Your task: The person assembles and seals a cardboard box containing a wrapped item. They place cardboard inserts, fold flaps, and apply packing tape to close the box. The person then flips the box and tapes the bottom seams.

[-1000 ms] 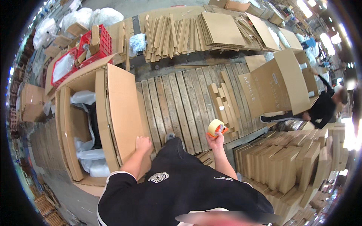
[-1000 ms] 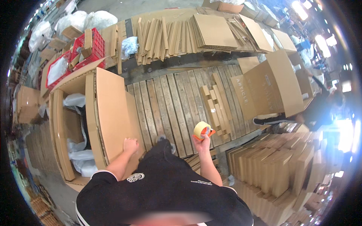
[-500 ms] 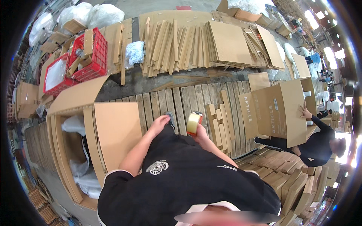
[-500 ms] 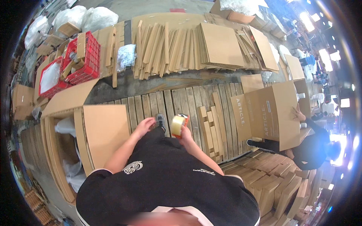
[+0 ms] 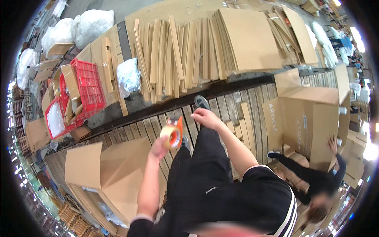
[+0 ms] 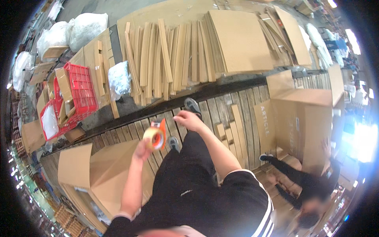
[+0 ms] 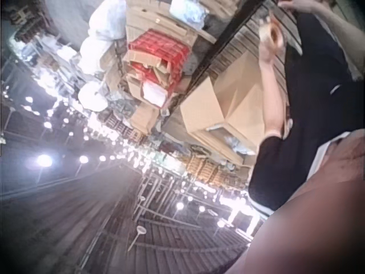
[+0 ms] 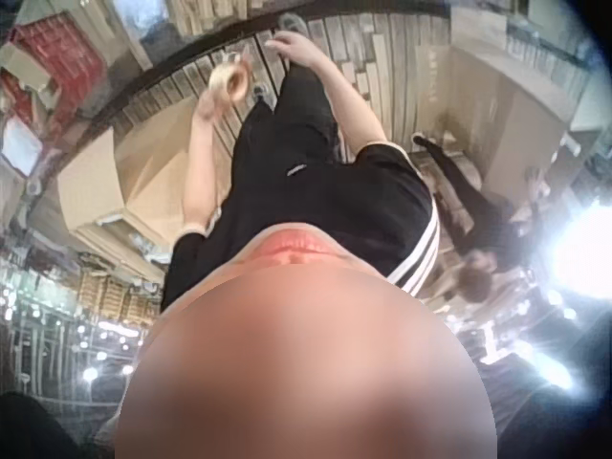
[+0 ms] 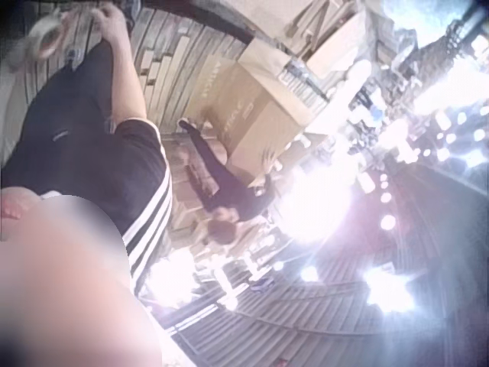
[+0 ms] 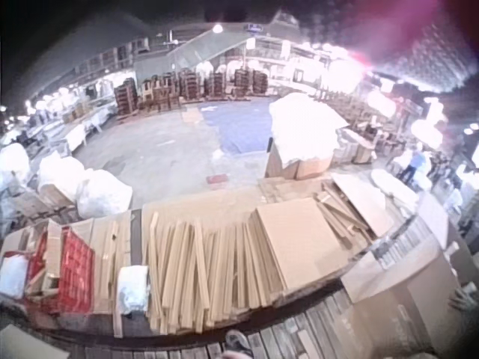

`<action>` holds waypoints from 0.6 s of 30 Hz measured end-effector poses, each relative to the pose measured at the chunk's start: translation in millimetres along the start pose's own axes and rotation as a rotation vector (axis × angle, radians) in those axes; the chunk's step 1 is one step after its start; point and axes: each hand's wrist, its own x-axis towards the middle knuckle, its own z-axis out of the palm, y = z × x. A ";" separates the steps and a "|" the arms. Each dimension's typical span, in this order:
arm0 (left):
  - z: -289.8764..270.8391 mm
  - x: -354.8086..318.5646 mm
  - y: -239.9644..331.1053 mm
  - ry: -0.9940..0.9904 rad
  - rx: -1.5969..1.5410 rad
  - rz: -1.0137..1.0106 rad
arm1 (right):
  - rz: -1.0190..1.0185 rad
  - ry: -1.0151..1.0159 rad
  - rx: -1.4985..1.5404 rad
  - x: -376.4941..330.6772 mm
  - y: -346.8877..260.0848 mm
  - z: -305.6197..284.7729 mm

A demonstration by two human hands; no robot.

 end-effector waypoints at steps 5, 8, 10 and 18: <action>-23.5 21.6 -64.5 0.580 -0.230 -0.117 | 0.097 0.656 -0.319 246.1 122.7 -154.3; -17.7 33.0 -98.8 0.805 -0.241 -0.369 | 0.267 0.523 -0.589 374.4 187.0 -214.5; -3.4 43.7 -112.3 0.753 -0.173 -0.388 | 0.430 0.438 -0.652 436.2 217.2 -239.1; 73.5 91.1 -79.2 0.773 -0.151 -0.594 | 0.512 0.515 -0.577 494.4 234.3 -226.7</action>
